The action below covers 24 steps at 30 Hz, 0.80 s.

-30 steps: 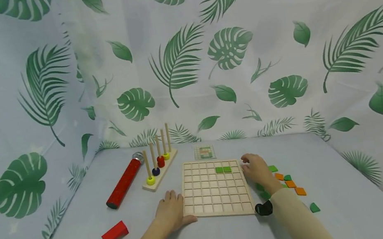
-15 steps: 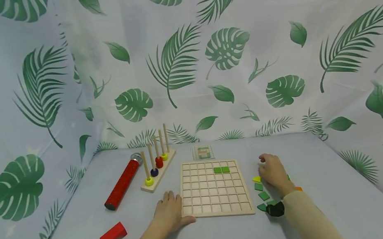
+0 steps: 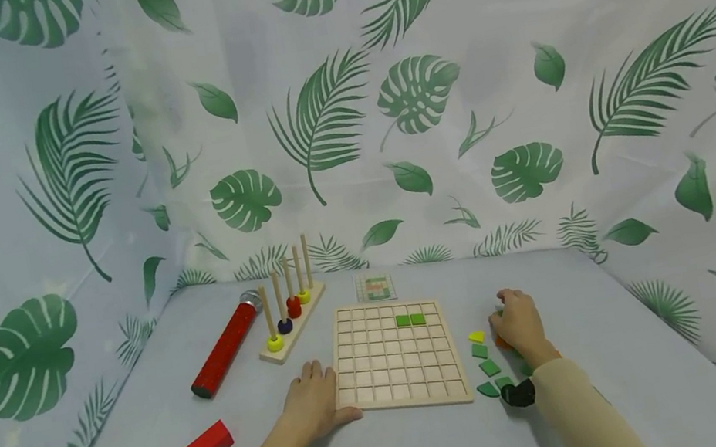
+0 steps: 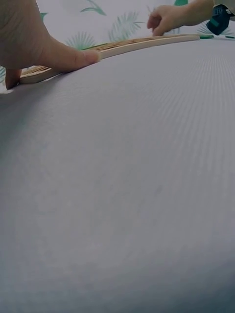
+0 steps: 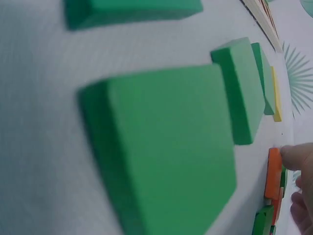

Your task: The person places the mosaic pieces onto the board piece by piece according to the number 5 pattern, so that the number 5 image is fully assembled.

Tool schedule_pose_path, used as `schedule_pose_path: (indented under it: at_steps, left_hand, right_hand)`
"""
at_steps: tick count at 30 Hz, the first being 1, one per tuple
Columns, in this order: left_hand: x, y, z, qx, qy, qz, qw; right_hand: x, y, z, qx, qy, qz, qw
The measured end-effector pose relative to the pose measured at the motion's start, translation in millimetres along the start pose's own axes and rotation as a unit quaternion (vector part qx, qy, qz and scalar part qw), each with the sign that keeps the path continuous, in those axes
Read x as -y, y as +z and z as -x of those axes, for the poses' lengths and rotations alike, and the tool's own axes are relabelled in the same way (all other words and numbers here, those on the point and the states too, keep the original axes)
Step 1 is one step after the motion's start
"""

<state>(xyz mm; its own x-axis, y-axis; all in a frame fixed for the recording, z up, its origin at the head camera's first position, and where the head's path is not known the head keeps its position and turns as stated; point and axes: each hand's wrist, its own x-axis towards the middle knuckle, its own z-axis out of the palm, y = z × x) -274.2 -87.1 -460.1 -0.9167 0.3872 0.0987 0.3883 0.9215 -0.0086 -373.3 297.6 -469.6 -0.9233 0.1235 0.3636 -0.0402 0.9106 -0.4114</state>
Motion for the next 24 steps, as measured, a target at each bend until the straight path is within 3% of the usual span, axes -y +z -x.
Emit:
schedule_pose_path:
  at_steps: [9, 24]
  left_hand:
    - [-0.6, -0.5, -0.1, 0.008, -0.002, 0.006, 0.9999]
    - [-0.3, -0.5, -0.3, 0.013, -0.006, 0.003, 0.9999]
  right_hand:
    - [-2.2, -1.8, 1.0, 0.014, 0.067, 0.009, 0.998]
    - [-5.6, -7.8, 6.3, 0.021, 0.068, -0.036, 0.997]
